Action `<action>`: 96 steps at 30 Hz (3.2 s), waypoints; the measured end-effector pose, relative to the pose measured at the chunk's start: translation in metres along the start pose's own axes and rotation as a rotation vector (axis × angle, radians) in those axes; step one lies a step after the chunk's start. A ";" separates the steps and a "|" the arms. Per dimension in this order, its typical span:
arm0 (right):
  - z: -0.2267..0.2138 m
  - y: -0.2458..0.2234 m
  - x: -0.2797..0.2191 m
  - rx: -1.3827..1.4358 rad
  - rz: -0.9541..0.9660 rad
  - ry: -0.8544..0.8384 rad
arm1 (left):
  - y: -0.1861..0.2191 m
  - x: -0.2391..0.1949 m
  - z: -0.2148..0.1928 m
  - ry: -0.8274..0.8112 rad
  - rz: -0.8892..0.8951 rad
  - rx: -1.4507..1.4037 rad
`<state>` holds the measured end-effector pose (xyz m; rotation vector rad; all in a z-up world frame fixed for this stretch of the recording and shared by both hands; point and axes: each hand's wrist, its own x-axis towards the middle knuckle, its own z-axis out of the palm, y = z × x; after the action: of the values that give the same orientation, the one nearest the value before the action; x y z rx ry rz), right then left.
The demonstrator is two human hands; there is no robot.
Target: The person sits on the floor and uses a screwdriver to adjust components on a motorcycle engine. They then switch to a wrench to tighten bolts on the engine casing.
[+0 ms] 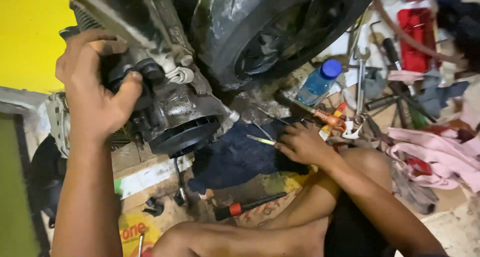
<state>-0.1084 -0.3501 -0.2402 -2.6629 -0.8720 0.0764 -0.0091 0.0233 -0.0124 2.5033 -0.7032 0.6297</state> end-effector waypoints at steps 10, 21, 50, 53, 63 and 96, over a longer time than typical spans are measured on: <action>0.075 0.032 0.040 -0.349 0.188 0.164 | 0.000 0.003 -0.002 0.082 -0.021 0.011; -0.002 -0.024 0.047 -0.065 0.510 -0.123 | -0.005 -0.006 0.000 0.214 -0.064 -0.147; -0.179 -0.185 0.120 0.739 -0.200 0.232 | 0.039 -0.277 0.142 0.775 -0.826 -1.048; -0.165 -0.180 0.134 0.431 -0.268 0.534 | 0.029 -0.272 0.146 0.740 -0.822 -1.022; -0.150 -0.169 0.144 0.001 -0.260 0.828 | 0.024 -0.273 0.163 0.773 -0.763 -1.150; -0.151 -0.182 0.154 -0.100 -0.077 0.612 | 0.031 -0.263 0.160 0.593 -0.745 -1.219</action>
<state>-0.0633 -0.1682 -0.0290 -2.4942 -0.7733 -0.7735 -0.1801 0.0084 -0.2697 1.1718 0.1266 0.4040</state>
